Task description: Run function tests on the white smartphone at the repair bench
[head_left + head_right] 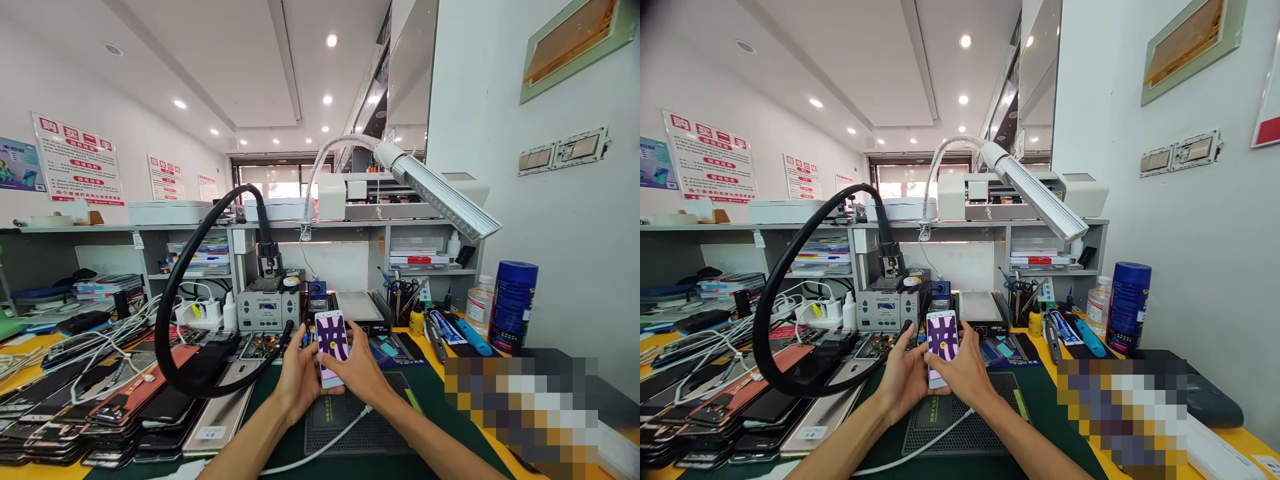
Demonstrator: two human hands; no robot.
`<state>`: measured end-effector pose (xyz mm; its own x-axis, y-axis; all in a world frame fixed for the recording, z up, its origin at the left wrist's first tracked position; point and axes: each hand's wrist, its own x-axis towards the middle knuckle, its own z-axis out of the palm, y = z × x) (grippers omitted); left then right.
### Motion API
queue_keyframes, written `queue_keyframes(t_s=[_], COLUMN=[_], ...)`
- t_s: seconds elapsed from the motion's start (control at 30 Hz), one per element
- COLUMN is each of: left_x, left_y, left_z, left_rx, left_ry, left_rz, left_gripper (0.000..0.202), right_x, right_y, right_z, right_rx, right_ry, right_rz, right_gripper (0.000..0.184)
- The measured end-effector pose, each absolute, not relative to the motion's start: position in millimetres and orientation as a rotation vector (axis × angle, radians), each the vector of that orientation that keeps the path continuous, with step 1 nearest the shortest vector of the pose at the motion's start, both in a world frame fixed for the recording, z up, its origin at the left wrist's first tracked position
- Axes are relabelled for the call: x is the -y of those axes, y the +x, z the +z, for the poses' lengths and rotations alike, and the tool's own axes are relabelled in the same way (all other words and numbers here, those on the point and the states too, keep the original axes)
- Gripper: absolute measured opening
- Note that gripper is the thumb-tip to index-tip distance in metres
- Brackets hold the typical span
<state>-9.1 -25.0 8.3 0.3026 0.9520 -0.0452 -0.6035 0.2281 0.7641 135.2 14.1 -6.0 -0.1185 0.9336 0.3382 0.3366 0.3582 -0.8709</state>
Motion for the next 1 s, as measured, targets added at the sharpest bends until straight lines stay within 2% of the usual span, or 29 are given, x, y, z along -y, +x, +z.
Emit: queue_keyframes(t_s=[1.0], left_x=[23.9], left_y=[-14.8], left_z=[12.7], left_rx=[-0.622], left_ry=[0.644], left_rz=[1.193], left_gripper=[0.071], right_x=[-45.1], right_y=[171.3], right_z=[10.3], right_rx=[1.691], right_ry=[-1.267], right_rz=[0.904], right_gripper=[0.098])
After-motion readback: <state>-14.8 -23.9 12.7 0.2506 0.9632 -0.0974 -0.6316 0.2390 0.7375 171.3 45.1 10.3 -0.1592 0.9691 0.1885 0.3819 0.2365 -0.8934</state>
